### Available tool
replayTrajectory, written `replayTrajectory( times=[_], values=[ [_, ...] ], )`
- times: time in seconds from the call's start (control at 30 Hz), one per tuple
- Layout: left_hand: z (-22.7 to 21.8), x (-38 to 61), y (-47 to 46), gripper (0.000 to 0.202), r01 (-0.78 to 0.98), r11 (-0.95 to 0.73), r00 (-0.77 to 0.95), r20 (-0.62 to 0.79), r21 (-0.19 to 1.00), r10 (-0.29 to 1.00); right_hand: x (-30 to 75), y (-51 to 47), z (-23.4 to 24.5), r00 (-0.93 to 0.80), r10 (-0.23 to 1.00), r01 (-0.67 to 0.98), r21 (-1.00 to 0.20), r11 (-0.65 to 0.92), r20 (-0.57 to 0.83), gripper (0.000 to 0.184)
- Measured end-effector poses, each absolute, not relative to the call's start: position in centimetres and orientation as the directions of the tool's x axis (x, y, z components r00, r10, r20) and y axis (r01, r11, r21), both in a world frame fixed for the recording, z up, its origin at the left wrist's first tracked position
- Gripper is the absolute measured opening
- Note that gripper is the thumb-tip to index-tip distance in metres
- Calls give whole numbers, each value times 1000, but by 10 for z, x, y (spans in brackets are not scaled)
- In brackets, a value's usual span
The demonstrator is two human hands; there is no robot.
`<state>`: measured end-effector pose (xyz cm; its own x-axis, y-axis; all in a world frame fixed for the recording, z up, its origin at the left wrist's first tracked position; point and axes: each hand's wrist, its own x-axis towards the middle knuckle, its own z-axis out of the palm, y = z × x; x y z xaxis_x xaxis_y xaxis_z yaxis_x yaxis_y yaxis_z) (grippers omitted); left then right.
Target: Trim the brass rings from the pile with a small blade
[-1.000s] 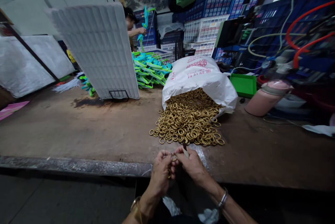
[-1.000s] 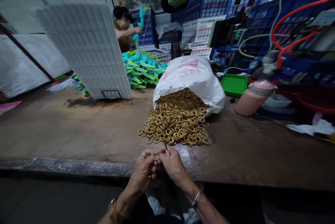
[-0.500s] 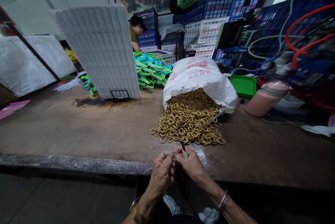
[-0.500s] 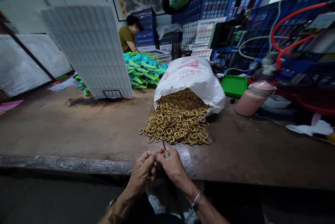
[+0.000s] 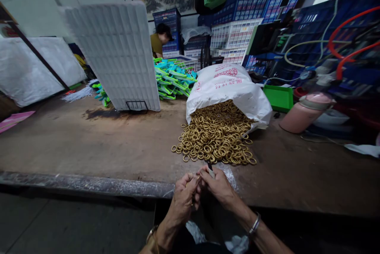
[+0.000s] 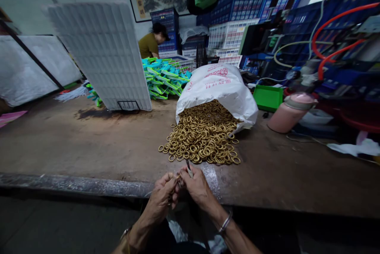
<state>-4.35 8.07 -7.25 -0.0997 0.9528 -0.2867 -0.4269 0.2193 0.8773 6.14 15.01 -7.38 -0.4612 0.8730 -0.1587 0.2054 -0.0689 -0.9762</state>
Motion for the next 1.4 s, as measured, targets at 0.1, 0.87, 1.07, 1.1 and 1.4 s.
replayTrajectory(
  times=[0.1, 0.87, 1.07, 1.1, 1.4],
  values=[
    [-71, -44, 81, 31, -448, 214, -119, -295, 868, 948, 66, 149, -74, -427, 903, 357, -927, 116, -51, 22],
    [-66, -43, 76, 32, -339, 246, -129, -304, 908, 944, 76, 145, -87, -549, 836, 744, -445, 499, 19, 24],
    [-57, -39, 69, 28, -562, 257, 46, -281, 786, 959, 84, 157, -96, -448, 893, 814, -389, 431, 53, 26],
    [-58, -39, 70, 28, -595, 262, 50, -290, 760, 956, 85, 158, -96, -434, 896, 806, -405, 433, 93, 27],
    [-69, -46, 76, 24, -637, 272, 32, -328, 721, 944, 78, 187, -88, -309, 946, 914, -246, 323, 94, 24]
  ],
)
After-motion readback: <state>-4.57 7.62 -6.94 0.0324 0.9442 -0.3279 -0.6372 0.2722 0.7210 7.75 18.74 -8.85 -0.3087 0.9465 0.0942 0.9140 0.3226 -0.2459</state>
